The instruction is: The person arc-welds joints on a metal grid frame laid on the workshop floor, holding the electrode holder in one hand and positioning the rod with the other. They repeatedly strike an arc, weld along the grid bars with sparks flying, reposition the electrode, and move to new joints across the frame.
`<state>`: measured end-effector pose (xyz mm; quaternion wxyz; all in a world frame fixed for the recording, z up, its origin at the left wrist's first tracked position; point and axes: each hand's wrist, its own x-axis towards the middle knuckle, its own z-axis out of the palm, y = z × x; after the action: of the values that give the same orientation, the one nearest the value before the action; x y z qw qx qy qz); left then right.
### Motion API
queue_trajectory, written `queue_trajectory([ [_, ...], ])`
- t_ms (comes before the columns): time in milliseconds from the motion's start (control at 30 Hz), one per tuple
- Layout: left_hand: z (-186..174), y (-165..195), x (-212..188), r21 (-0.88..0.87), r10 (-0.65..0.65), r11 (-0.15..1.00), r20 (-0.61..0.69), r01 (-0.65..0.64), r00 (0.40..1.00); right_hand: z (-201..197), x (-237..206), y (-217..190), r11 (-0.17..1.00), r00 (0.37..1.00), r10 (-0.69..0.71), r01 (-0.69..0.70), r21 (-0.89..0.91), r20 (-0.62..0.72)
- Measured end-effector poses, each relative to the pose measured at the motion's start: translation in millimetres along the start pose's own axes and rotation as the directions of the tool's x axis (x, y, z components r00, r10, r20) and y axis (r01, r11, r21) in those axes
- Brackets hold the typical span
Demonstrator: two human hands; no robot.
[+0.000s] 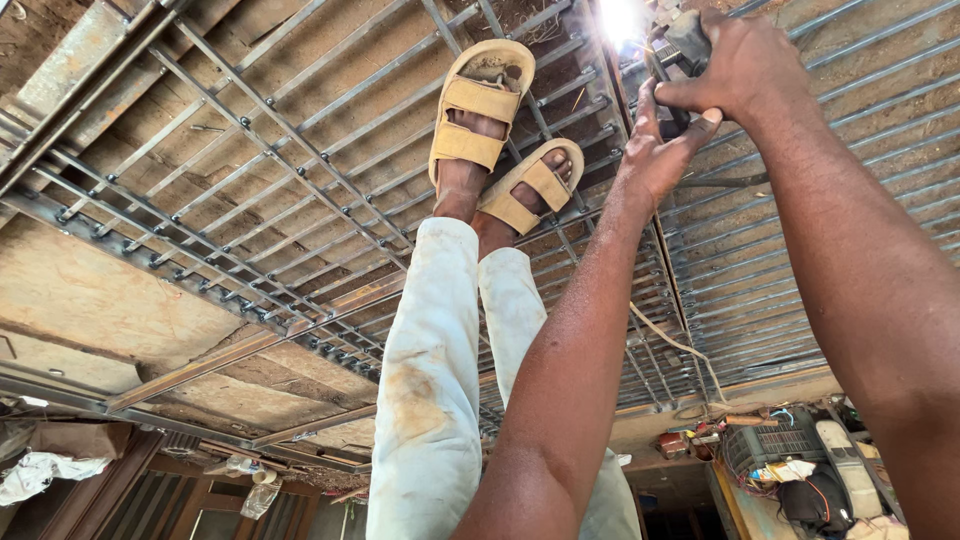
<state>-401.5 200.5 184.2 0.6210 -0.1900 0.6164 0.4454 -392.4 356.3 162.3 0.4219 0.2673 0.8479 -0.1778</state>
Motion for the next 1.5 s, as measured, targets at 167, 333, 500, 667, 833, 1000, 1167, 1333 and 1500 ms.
queue_trajectory([
  [167,-2,-1,-1,0.002,0.054,0.999,-0.024,-0.054,0.998,-2,0,0,0.999,1.0,0.001,-0.002,0.042,0.02],
  [333,-2,-3,-2,-0.032,0.057,0.998,-0.023,-0.058,0.998,-3,-4,-2,0.999,1.0,0.004,-0.005,0.045,0.012],
  [500,-3,-3,-2,-0.007,0.081,0.997,-0.042,-0.082,0.996,-4,-2,-1,1.0,1.0,-0.007,0.007,0.027,0.027],
  [667,-4,0,-4,-0.012,0.048,0.999,-0.024,-0.048,0.999,-6,-2,0,0.995,0.999,-0.032,0.03,0.092,0.012],
  [833,-4,0,-4,-0.039,0.078,0.996,-0.017,-0.079,0.997,-9,-4,0,0.997,0.998,-0.051,0.049,0.058,0.032],
  [1000,0,-5,1,-0.002,0.039,0.999,-0.004,-0.039,0.999,-3,-1,0,0.999,0.999,-0.039,0.039,0.02,0.008],
  [1167,2,-12,5,-0.045,0.065,0.997,-0.017,-0.066,0.998,1,-2,6,0.993,0.993,-0.11,0.111,0.025,-0.042],
  [1333,4,-17,8,-0.082,0.128,0.988,-0.017,-0.129,0.992,3,-2,9,0.996,0.997,-0.082,0.082,0.036,-0.014],
  [1500,9,-25,19,-0.165,0.133,0.978,0.034,-0.126,0.99,11,0,14,0.989,0.989,-0.101,0.111,0.093,-0.107],
])
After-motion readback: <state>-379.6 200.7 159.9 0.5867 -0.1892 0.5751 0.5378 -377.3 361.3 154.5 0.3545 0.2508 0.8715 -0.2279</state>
